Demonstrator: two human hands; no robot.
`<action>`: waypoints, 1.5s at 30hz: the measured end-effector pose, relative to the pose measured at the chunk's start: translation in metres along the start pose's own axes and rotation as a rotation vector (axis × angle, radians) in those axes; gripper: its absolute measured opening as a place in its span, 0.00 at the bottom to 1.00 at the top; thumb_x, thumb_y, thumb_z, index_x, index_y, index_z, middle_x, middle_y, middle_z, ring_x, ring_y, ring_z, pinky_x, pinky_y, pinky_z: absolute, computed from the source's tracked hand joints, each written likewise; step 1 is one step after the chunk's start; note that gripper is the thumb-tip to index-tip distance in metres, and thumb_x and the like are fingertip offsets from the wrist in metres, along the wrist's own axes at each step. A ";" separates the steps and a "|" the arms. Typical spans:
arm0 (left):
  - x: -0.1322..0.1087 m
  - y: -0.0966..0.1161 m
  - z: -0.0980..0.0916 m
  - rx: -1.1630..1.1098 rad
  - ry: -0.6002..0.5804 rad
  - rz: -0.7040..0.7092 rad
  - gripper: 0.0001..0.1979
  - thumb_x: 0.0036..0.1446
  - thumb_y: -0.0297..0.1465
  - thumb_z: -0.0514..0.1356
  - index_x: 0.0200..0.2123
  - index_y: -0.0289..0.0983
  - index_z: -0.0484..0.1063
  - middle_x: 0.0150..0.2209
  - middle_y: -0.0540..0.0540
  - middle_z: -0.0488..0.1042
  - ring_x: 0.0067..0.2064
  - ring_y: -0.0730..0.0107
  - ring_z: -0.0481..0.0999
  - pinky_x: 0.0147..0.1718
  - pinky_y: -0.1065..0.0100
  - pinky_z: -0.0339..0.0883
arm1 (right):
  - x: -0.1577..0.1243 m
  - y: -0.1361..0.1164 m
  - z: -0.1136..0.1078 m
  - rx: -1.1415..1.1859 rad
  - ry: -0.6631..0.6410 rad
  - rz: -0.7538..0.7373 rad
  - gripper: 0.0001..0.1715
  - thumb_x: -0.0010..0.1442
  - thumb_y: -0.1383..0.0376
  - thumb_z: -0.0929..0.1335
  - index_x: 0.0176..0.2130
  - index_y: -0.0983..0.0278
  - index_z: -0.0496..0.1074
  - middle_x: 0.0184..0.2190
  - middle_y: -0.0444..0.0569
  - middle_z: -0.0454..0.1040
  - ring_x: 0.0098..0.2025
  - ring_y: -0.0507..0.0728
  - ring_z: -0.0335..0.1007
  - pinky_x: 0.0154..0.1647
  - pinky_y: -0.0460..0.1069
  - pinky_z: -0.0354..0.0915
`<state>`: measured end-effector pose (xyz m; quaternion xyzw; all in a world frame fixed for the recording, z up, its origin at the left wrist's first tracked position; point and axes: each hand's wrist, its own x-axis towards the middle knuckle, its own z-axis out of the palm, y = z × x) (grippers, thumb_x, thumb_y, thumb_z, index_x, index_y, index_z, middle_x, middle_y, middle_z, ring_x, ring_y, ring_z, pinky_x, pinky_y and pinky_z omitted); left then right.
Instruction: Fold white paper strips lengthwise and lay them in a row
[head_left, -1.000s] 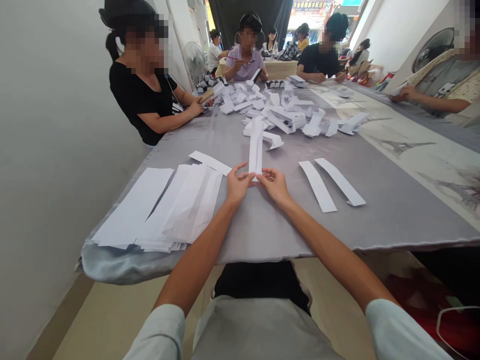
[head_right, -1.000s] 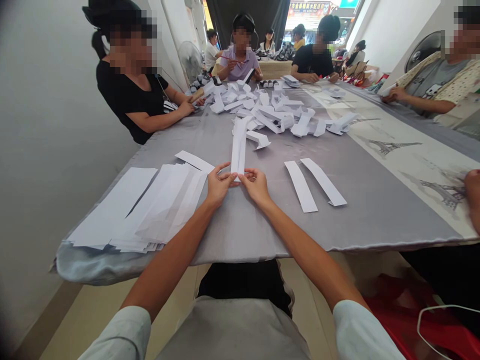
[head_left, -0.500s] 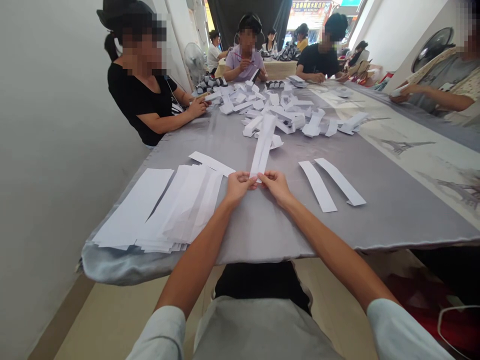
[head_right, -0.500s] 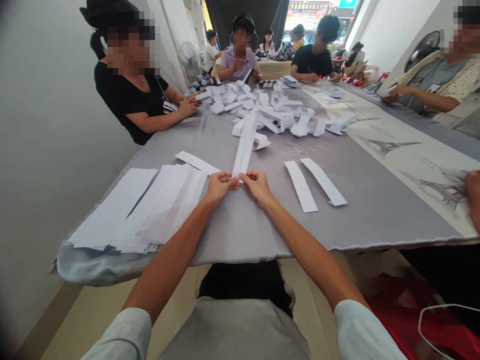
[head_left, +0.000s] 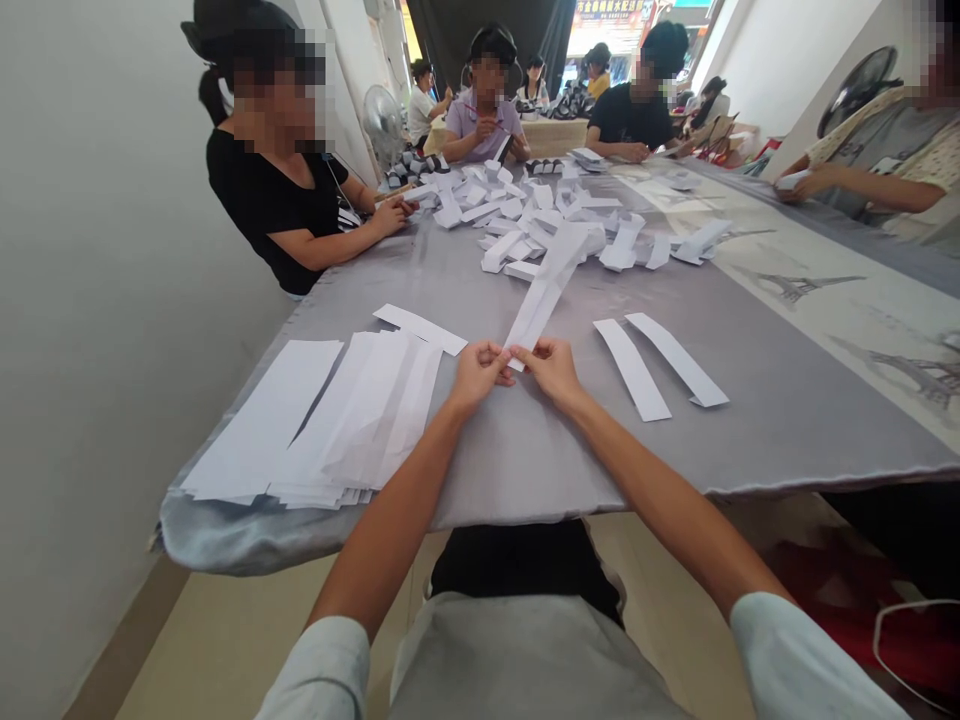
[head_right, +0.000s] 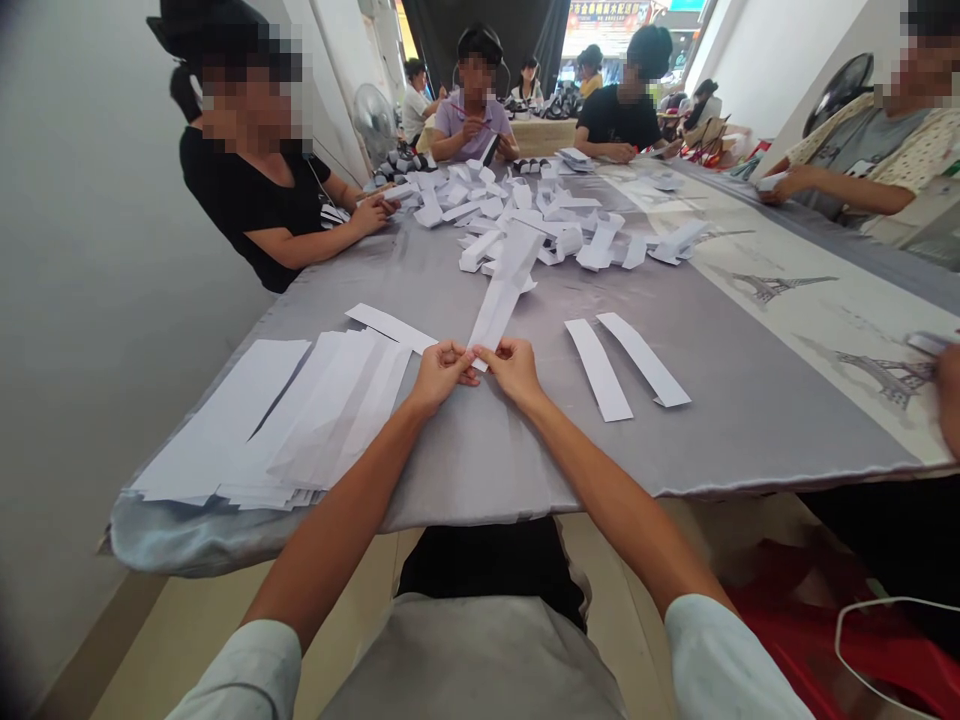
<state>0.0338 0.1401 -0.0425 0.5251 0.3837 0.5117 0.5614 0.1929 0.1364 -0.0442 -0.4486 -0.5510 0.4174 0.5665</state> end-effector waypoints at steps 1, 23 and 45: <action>0.000 -0.001 0.000 0.008 -0.010 0.012 0.22 0.52 0.45 0.76 0.32 0.34 0.74 0.25 0.47 0.76 0.27 0.71 0.77 0.29 0.65 0.80 | 0.001 0.001 -0.001 -0.024 0.012 0.001 0.27 0.56 0.45 0.77 0.30 0.67 0.78 0.25 0.50 0.76 0.25 0.53 0.66 0.27 0.50 0.63; 0.001 -0.005 0.006 0.060 0.119 0.051 0.22 0.56 0.48 0.73 0.32 0.36 0.72 0.24 0.49 0.74 0.23 0.73 0.73 0.23 0.68 0.75 | 0.001 -0.004 -0.005 -0.054 -0.011 -0.006 0.28 0.55 0.41 0.74 0.27 0.62 0.74 0.22 0.46 0.73 0.25 0.55 0.67 0.29 0.50 0.62; 0.004 -0.010 0.005 0.099 0.174 0.126 0.23 0.50 0.49 0.74 0.29 0.35 0.76 0.27 0.45 0.79 0.29 0.68 0.77 0.29 0.69 0.68 | -0.001 0.004 -0.002 -0.100 -0.040 -0.015 0.31 0.57 0.38 0.71 0.31 0.62 0.74 0.25 0.47 0.73 0.28 0.56 0.65 0.30 0.50 0.61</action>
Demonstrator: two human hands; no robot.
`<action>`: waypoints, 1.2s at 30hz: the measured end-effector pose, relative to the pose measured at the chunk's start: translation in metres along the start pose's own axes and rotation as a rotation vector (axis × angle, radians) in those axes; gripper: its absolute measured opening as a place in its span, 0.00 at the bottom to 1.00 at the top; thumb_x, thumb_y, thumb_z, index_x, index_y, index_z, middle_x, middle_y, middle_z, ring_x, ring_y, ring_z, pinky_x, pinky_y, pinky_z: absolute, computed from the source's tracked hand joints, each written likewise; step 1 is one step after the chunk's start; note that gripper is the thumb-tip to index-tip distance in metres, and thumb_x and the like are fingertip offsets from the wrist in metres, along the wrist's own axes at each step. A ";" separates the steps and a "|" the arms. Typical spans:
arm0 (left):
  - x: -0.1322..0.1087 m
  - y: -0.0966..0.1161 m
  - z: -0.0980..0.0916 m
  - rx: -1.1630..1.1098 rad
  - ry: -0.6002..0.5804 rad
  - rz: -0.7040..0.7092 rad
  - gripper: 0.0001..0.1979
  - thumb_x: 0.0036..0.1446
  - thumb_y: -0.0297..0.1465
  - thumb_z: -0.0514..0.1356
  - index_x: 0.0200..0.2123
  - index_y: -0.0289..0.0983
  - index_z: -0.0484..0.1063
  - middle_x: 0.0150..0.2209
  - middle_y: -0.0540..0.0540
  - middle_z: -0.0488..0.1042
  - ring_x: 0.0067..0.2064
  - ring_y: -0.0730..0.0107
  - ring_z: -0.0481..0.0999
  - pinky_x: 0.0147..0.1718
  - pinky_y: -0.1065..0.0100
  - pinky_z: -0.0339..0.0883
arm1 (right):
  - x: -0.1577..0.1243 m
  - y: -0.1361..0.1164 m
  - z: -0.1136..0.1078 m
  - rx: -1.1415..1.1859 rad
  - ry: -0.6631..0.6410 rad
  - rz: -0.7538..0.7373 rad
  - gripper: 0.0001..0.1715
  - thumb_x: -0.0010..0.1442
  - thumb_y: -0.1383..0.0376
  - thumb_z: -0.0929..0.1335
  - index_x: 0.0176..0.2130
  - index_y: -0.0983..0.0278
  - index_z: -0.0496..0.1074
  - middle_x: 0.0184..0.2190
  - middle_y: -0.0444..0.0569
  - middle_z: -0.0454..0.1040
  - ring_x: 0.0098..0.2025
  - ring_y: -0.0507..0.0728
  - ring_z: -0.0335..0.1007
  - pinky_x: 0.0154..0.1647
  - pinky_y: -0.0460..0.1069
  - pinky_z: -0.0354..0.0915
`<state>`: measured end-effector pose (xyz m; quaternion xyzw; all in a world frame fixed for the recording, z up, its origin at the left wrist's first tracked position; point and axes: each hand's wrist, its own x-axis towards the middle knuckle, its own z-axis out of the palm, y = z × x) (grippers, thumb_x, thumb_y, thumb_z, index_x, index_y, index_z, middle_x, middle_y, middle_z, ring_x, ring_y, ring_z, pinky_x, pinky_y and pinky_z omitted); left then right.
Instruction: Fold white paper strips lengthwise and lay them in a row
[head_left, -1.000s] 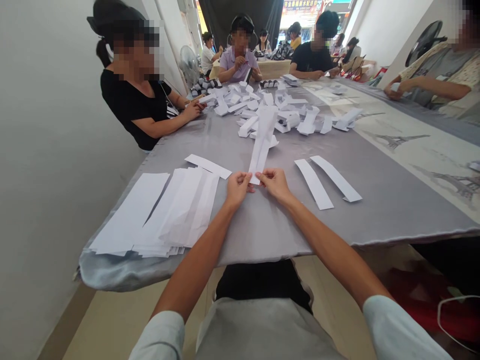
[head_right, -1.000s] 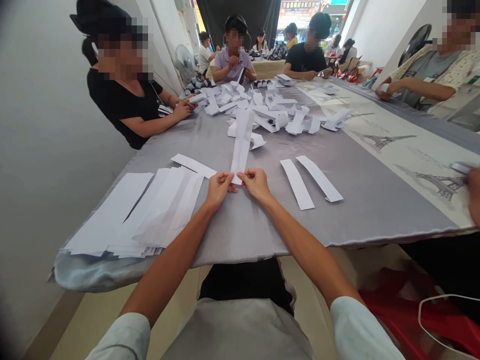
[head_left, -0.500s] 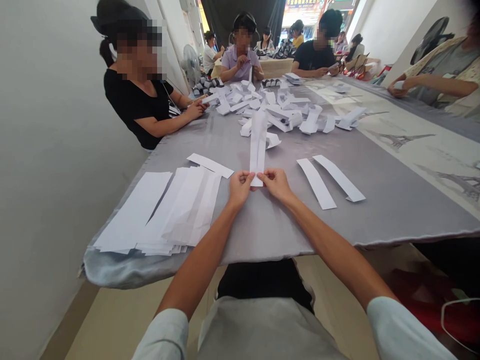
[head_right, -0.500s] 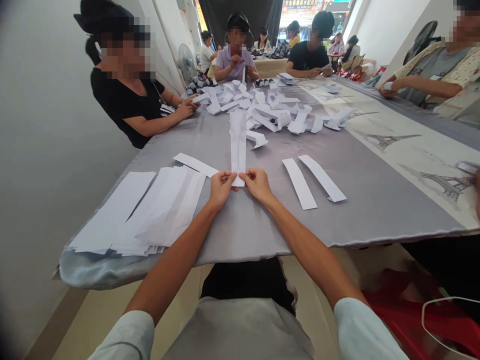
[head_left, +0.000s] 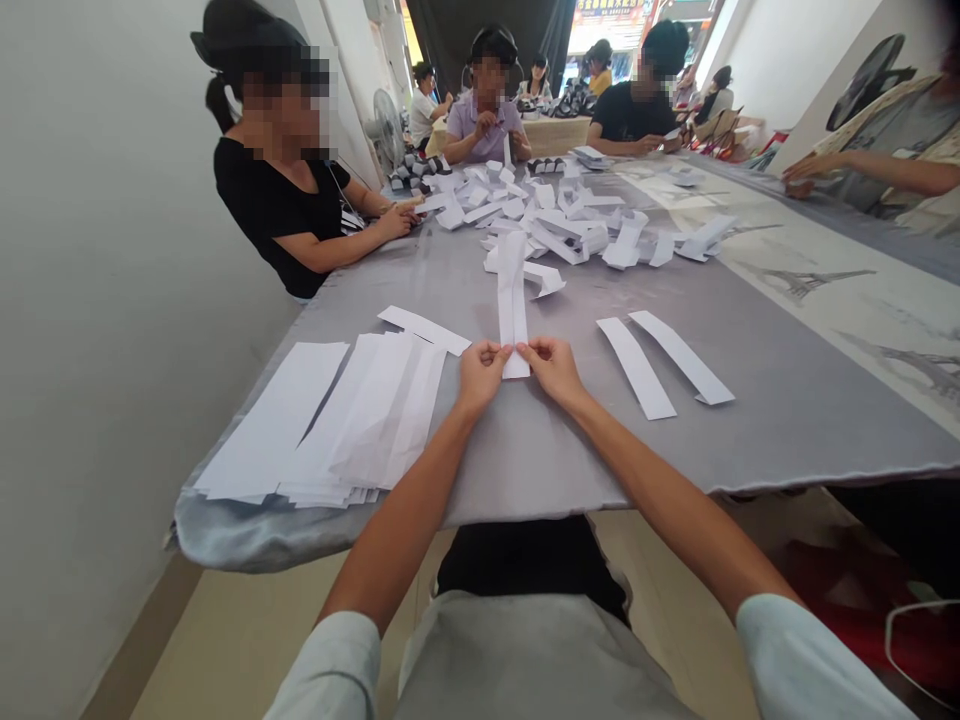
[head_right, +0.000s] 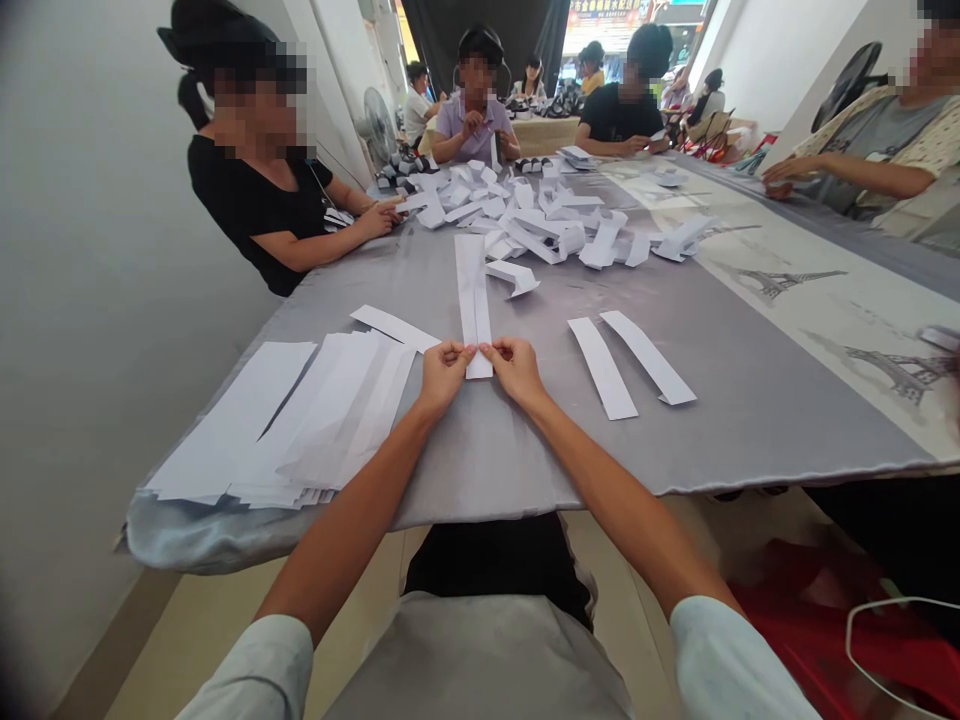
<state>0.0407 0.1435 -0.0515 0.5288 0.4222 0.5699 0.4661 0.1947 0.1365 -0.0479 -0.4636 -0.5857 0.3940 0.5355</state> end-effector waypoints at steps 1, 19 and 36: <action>0.000 0.000 0.000 0.001 0.001 -0.007 0.23 0.49 0.49 0.75 0.29 0.35 0.76 0.27 0.45 0.79 0.28 0.68 0.77 0.28 0.69 0.67 | 0.000 0.000 0.001 0.017 0.005 -0.005 0.30 0.58 0.38 0.71 0.31 0.62 0.74 0.26 0.47 0.73 0.28 0.56 0.65 0.30 0.50 0.61; -0.001 0.011 -0.002 -0.107 0.005 -0.094 0.23 0.48 0.49 0.75 0.33 0.34 0.79 0.29 0.44 0.80 0.28 0.68 0.76 0.28 0.67 0.70 | 0.002 -0.001 0.000 0.098 -0.005 -0.039 0.24 0.56 0.46 0.74 0.28 0.62 0.70 0.23 0.43 0.69 0.25 0.52 0.61 0.27 0.48 0.58; 0.001 0.006 -0.001 -0.108 0.069 -0.092 0.23 0.47 0.47 0.77 0.32 0.34 0.78 0.29 0.43 0.81 0.29 0.66 0.78 0.29 0.65 0.73 | 0.002 -0.002 0.000 0.124 -0.063 0.047 0.26 0.53 0.44 0.77 0.28 0.62 0.71 0.24 0.44 0.72 0.26 0.53 0.66 0.28 0.48 0.62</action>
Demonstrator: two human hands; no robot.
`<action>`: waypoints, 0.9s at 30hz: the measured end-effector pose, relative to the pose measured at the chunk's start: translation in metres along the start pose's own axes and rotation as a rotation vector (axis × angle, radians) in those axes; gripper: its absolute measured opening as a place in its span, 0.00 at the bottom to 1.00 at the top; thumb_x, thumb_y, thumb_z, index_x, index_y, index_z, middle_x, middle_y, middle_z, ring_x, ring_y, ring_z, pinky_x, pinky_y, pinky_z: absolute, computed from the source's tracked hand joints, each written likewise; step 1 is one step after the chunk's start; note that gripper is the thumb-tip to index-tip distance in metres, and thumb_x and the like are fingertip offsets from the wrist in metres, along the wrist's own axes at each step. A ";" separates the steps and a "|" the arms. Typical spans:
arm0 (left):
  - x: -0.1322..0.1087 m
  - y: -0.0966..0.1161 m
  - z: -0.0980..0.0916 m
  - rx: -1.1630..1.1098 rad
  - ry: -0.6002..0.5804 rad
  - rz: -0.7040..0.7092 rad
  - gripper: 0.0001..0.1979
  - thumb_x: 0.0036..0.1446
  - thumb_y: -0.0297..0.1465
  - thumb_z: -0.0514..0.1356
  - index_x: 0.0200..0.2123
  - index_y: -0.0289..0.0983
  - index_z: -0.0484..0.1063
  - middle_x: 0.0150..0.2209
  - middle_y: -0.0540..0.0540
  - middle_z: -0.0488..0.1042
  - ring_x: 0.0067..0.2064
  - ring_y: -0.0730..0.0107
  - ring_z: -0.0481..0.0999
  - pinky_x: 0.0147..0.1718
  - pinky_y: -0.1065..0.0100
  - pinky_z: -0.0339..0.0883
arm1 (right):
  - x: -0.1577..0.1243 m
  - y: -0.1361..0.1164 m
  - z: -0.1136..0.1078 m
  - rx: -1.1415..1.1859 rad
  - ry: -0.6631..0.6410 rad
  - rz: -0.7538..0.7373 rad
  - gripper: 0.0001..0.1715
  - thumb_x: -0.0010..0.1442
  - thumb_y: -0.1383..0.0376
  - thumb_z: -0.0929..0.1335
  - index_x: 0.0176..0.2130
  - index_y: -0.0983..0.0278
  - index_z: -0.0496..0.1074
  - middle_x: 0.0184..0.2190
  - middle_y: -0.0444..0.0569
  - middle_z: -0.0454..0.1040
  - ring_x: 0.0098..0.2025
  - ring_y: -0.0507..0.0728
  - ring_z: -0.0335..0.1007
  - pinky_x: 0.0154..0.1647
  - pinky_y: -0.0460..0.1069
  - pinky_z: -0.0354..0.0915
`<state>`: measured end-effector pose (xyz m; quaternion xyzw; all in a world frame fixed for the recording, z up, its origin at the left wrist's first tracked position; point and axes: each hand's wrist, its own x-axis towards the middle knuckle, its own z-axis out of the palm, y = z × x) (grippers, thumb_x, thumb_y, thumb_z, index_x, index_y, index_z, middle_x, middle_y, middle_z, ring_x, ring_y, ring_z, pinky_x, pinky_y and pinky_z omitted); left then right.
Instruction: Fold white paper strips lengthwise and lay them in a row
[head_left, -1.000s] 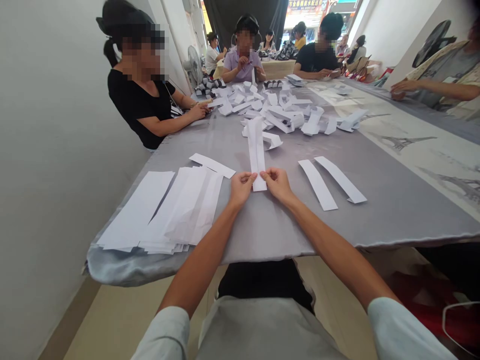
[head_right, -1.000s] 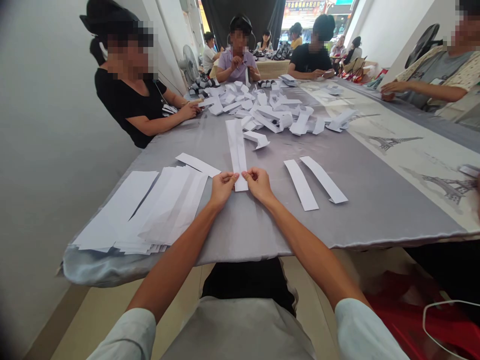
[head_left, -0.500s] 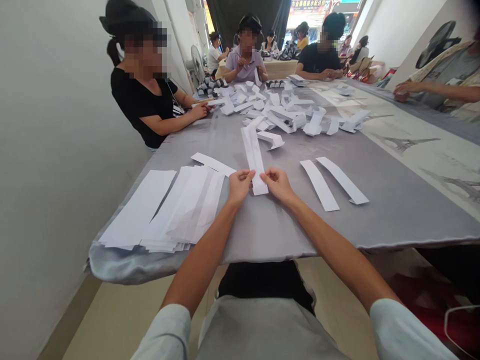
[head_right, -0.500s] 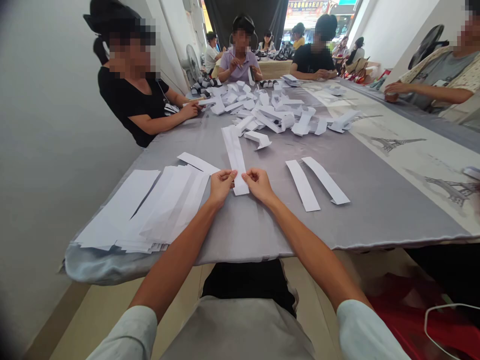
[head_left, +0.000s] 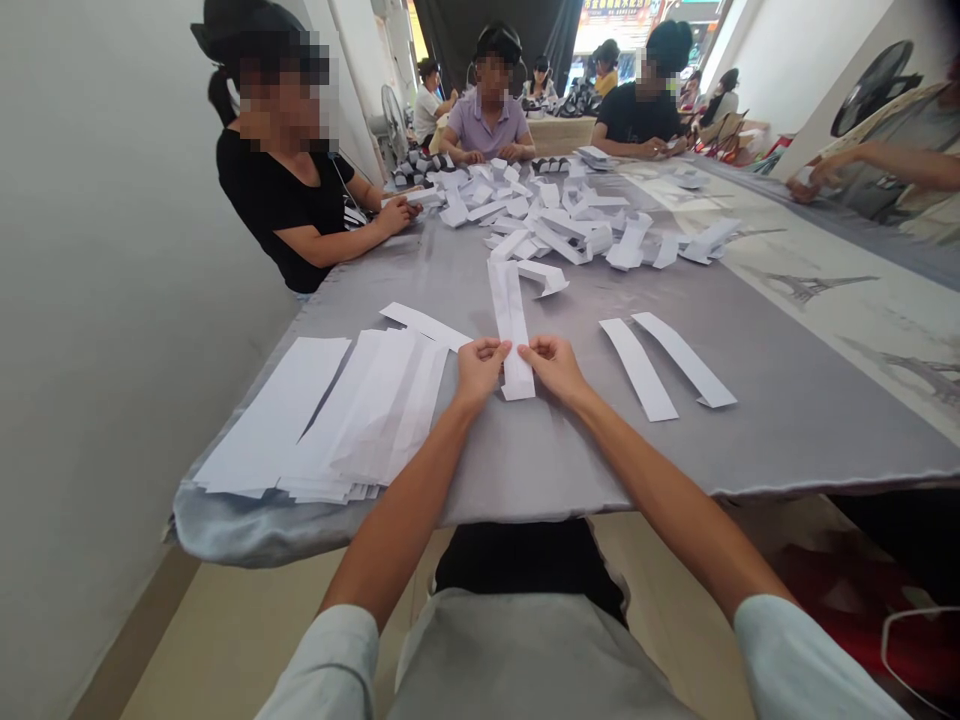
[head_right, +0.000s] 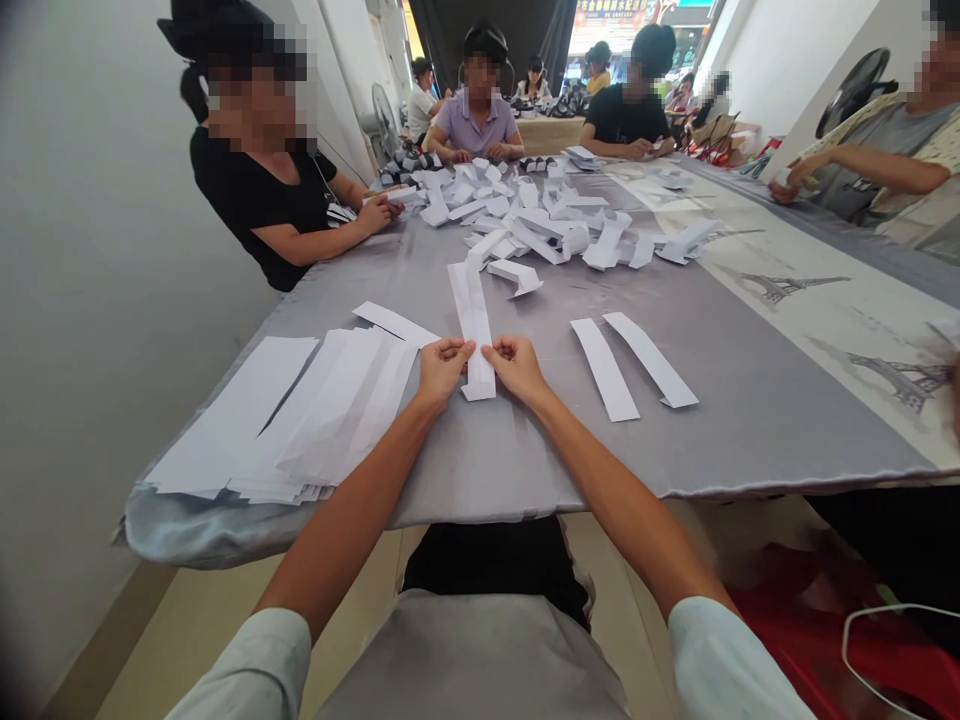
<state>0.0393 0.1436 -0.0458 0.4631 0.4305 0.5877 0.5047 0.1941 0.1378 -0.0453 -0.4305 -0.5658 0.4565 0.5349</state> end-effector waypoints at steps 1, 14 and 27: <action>0.001 -0.001 -0.001 0.010 0.000 0.009 0.23 0.46 0.47 0.77 0.32 0.34 0.78 0.29 0.43 0.81 0.29 0.66 0.78 0.29 0.66 0.73 | 0.000 -0.001 0.001 0.012 -0.002 0.013 0.26 0.53 0.44 0.77 0.29 0.62 0.72 0.25 0.46 0.74 0.27 0.54 0.68 0.29 0.49 0.64; 0.000 -0.003 -0.003 0.055 -0.016 0.029 0.23 0.48 0.48 0.76 0.32 0.34 0.80 0.30 0.41 0.82 0.30 0.65 0.79 0.29 0.65 0.74 | -0.005 0.002 0.002 0.029 -0.013 0.015 0.28 0.54 0.43 0.78 0.28 0.62 0.71 0.24 0.44 0.72 0.26 0.52 0.65 0.28 0.48 0.60; 0.001 -0.004 -0.001 0.040 -0.042 0.049 0.23 0.47 0.49 0.76 0.31 0.34 0.79 0.29 0.43 0.81 0.29 0.66 0.78 0.30 0.66 0.72 | -0.002 0.004 -0.002 0.038 -0.055 0.063 0.32 0.51 0.39 0.78 0.30 0.62 0.69 0.22 0.42 0.70 0.24 0.52 0.64 0.26 0.47 0.59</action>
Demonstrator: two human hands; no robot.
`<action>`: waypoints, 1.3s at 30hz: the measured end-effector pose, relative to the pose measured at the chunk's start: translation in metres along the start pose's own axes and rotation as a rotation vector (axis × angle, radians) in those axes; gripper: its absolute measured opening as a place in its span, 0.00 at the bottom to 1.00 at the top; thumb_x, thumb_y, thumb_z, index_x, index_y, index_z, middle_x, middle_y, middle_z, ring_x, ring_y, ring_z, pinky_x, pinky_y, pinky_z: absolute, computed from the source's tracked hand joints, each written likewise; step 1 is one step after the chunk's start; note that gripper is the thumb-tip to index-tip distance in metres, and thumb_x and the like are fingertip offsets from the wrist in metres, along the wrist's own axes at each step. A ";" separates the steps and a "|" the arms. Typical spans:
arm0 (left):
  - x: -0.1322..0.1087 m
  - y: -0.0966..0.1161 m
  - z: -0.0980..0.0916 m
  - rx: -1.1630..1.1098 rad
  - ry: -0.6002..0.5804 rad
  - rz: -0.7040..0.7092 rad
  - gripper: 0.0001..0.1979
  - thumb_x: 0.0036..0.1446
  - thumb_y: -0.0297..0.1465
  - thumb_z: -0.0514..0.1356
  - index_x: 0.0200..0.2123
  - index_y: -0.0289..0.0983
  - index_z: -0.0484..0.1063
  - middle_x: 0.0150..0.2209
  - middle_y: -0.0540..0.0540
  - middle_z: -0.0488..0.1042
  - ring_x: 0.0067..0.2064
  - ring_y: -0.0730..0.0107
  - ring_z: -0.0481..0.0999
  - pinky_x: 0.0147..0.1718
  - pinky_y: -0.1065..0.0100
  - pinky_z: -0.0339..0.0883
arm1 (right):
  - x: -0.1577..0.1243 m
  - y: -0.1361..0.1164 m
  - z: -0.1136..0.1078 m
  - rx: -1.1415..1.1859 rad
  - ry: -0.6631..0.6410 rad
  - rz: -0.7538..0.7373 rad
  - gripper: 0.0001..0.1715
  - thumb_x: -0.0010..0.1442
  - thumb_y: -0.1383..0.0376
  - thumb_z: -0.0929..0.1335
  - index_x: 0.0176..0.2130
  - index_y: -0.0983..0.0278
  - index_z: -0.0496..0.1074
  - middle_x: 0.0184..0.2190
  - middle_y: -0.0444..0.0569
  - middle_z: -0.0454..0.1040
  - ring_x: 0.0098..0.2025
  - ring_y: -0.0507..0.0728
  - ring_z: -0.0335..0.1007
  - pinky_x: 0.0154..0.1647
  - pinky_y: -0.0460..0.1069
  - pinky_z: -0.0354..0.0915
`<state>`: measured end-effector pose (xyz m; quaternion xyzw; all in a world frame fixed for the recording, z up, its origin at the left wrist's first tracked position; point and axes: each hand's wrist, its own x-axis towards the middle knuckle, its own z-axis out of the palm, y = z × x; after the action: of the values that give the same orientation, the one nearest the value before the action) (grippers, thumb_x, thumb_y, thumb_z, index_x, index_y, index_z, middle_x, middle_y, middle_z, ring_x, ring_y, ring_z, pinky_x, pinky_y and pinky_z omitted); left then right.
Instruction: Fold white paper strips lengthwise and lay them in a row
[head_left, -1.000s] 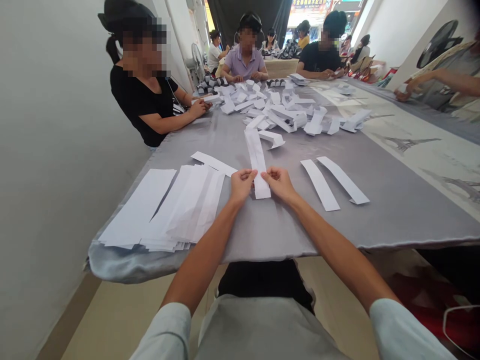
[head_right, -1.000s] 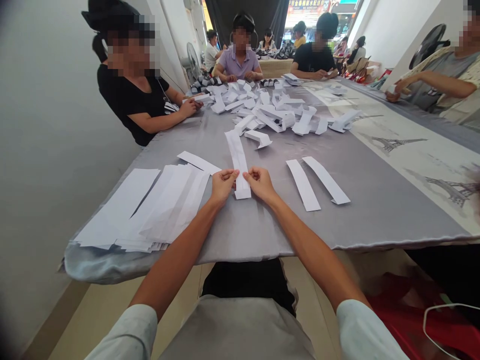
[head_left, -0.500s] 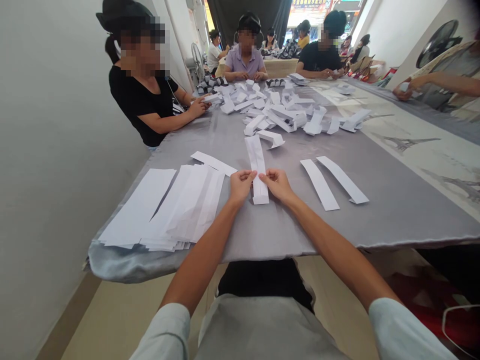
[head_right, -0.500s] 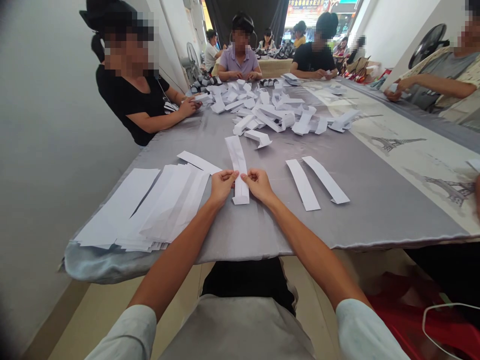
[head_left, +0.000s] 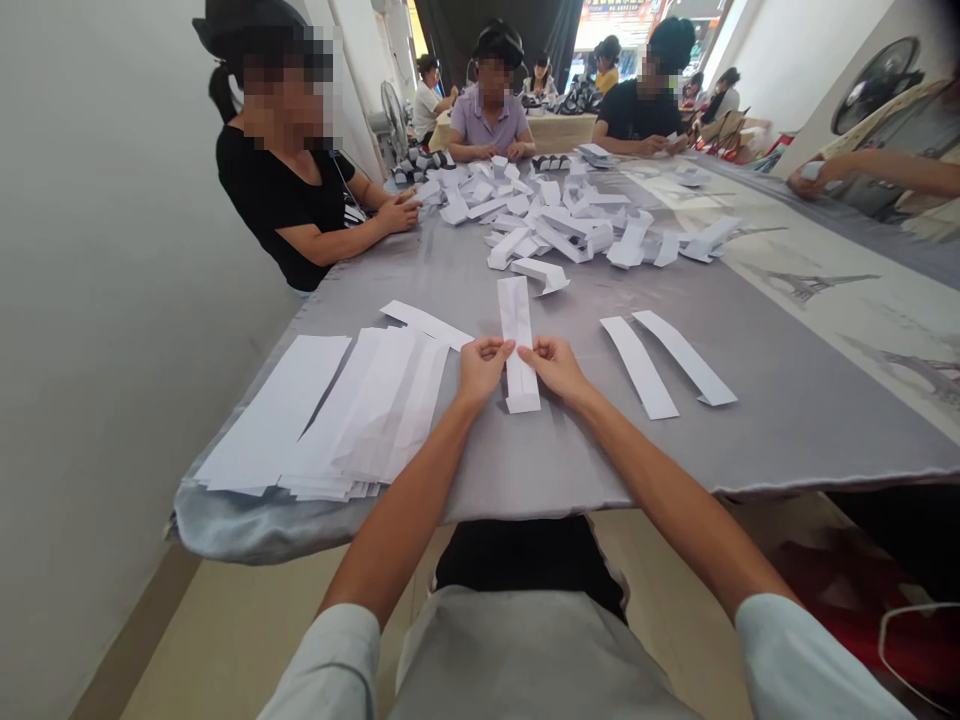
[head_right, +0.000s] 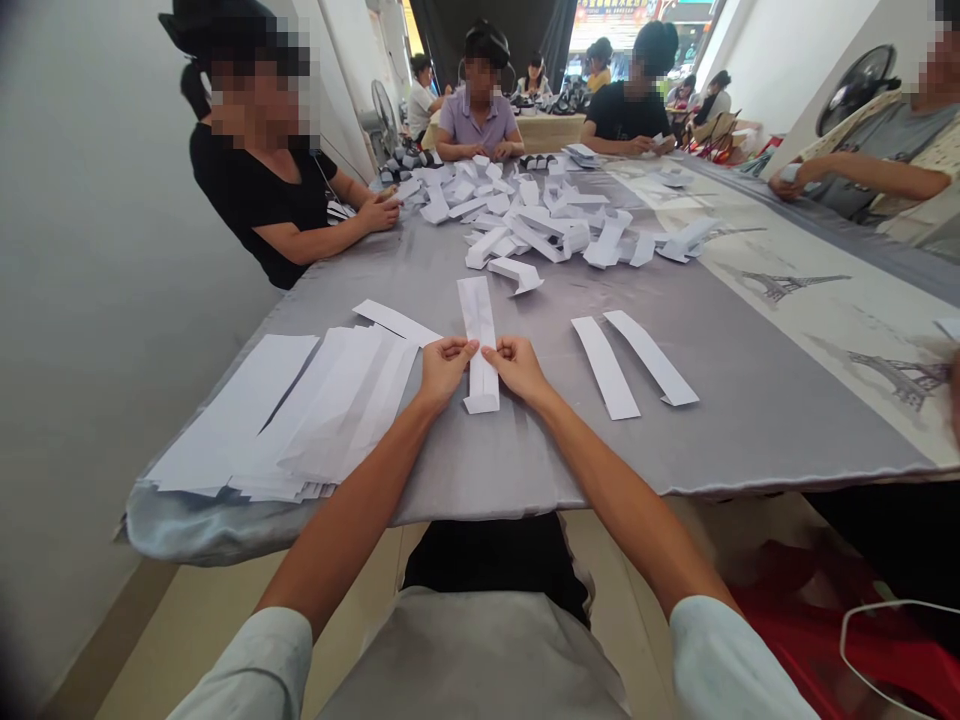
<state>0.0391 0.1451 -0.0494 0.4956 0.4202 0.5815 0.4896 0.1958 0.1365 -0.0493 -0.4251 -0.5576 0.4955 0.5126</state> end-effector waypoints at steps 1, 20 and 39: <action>0.000 0.000 -0.001 0.011 -0.004 0.009 0.23 0.47 0.48 0.76 0.31 0.35 0.79 0.29 0.43 0.81 0.29 0.66 0.78 0.29 0.66 0.72 | 0.000 0.000 0.000 0.010 0.001 -0.003 0.32 0.52 0.39 0.77 0.31 0.62 0.70 0.23 0.43 0.71 0.25 0.52 0.65 0.26 0.48 0.61; -0.002 0.000 0.001 -0.019 -0.046 -0.037 0.21 0.50 0.47 0.76 0.32 0.34 0.80 0.30 0.41 0.81 0.30 0.63 0.79 0.30 0.64 0.72 | 0.002 0.000 -0.006 -0.056 0.035 -0.076 0.30 0.57 0.39 0.74 0.29 0.59 0.65 0.22 0.41 0.68 0.24 0.52 0.62 0.26 0.48 0.60; 0.001 -0.005 -0.002 0.017 0.023 0.004 0.21 0.50 0.47 0.75 0.33 0.34 0.82 0.32 0.41 0.83 0.31 0.64 0.79 0.31 0.66 0.71 | -0.004 -0.008 0.002 0.021 -0.032 0.014 0.34 0.51 0.36 0.76 0.28 0.60 0.66 0.23 0.43 0.71 0.25 0.53 0.66 0.27 0.49 0.66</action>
<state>0.0376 0.1465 -0.0541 0.4940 0.4295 0.5846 0.4793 0.1948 0.1310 -0.0421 -0.4156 -0.5577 0.5115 0.5047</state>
